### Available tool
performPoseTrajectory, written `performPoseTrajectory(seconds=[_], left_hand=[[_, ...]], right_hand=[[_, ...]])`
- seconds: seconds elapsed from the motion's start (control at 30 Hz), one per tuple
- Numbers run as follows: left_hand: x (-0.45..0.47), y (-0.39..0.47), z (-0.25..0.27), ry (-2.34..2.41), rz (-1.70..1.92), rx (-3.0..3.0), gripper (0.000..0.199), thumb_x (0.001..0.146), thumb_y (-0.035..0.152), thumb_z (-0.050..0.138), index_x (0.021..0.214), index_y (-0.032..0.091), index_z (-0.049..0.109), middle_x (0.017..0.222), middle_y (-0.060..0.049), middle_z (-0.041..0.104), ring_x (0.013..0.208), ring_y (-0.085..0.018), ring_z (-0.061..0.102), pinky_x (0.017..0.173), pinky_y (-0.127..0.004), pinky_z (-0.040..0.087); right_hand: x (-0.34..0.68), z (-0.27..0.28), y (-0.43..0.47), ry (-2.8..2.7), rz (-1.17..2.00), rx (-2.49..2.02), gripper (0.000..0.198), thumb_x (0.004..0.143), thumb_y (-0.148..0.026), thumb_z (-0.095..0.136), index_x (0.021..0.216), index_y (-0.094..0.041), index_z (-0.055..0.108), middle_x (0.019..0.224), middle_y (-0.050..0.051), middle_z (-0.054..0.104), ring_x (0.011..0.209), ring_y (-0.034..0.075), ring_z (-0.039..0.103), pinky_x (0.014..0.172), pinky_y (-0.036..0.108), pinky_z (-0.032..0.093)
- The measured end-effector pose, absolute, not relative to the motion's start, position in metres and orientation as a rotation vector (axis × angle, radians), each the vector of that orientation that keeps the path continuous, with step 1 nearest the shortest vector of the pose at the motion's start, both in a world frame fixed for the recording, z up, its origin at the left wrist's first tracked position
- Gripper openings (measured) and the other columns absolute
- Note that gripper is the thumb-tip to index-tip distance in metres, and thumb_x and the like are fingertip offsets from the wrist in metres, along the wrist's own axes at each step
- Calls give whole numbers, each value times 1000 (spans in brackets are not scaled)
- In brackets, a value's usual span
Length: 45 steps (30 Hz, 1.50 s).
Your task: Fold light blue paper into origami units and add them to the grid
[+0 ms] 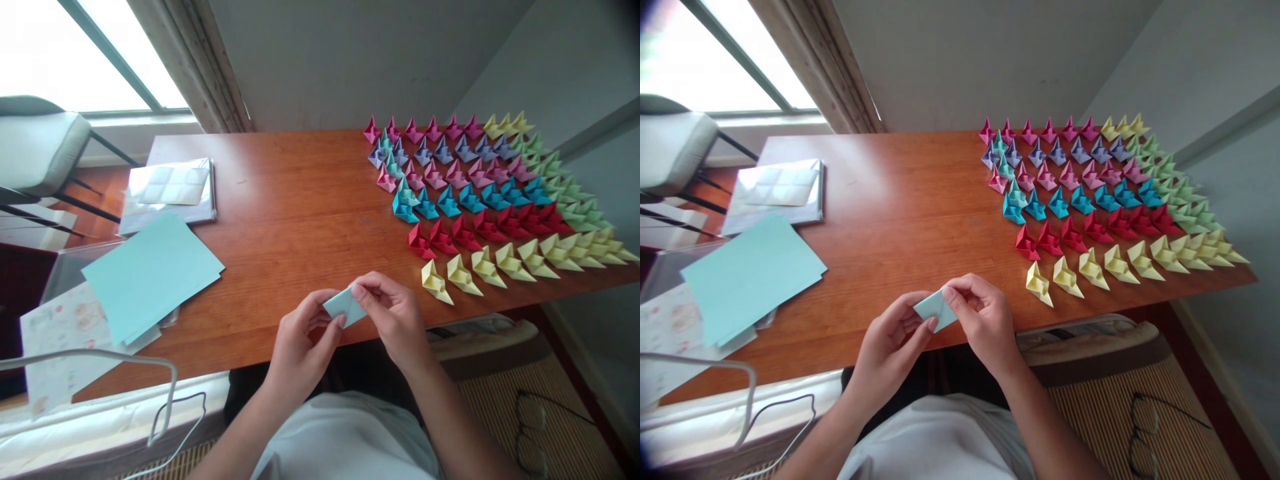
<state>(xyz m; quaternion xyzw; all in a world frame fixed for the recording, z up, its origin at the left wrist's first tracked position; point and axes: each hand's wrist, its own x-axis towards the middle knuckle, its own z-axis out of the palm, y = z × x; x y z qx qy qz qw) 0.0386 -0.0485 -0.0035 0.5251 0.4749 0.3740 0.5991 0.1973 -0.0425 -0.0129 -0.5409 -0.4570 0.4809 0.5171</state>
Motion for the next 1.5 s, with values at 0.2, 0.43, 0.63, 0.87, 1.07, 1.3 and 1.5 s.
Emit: performPoseTrajectory(seconds=[0.2, 0.43, 0.63, 0.87, 1.07, 1.3, 1.5], left_hand=[[38, -47, -3, 1160, 764, 1220, 20, 87, 34, 69, 81, 16, 67, 71, -3, 68, 65, -14, 64, 62, -23, 53], [36, -47, -4, 1110, 712, 1227, 19, 89, 34, 65, 85, 16, 68, 71, -3, 68, 65, -16, 64, 63, -25, 54], [35, -45, 1, 1104, 662, 1314, 19, 91, 31, 61, 84, 15, 69, 71, -4, 68, 65, -15, 63, 62, -23, 52], [34, -44, 0, 1111, 635, 1343, 21, 93, 30, 59, 80, 16, 67, 69, -2, 66, 64, -14, 62, 61, -22, 51], [32, -44, -1, 1084, 681, 1081, 23, 88, 37, 68, 83, 15, 68, 72, -2, 68, 66, -15, 66, 63, -23, 56], [31, -38, 5, 1128, 787, 896, 21, 86, 34, 73, 80, 14, 71, 67, -1, 72, 62, -10, 67, 62, -15, 52], [33, -37, 7, 1126, 798, 858, 19, 84, 32, 76, 80, 14, 72, 67, 0, 72, 62, -9, 67, 61, -14, 51]], right_hand=[[200, -14, -45, -1038, 1162, -1283, 16, 92, -37, 66, 94, -22, 71, 87, 2, 71, 79, 16, 67, 68, 26, 56], [210, 6, -33, -1535, 951, -1267, 16, 91, -32, 67, 104, -23, 68, 100, 4, 70, 93, 20, 65, 81, 33, 54], [213, 18, -23, -1861, 910, -1226, 7, 90, -20, 67, 84, -22, 67, 82, 0, 69, 84, 17, 62, 77, 32, 50], [207, 17, -23, -1800, 934, -1353, 13, 91, -19, 65, 77, -20, 65, 78, -1, 67, 78, 16, 62, 74, 30, 47], [205, 12, -24, -1608, 1015, -1336, 12, 91, -31, 67, 98, -21, 67, 96, 2, 69, 91, 17, 64, 81, 29, 49], [207, 2, -35, -1250, 1158, -1376, 36, 102, -46, 45, 86, -20, 63, 72, -1, 58, 67, 13, 55, 61, 24, 43], [204, 8, -39, -1404, 1088, -1427, 27, 98, -37, 57, 78, -18, 62, 65, -3, 57, 61, 11, 53, 57, 22, 40]])
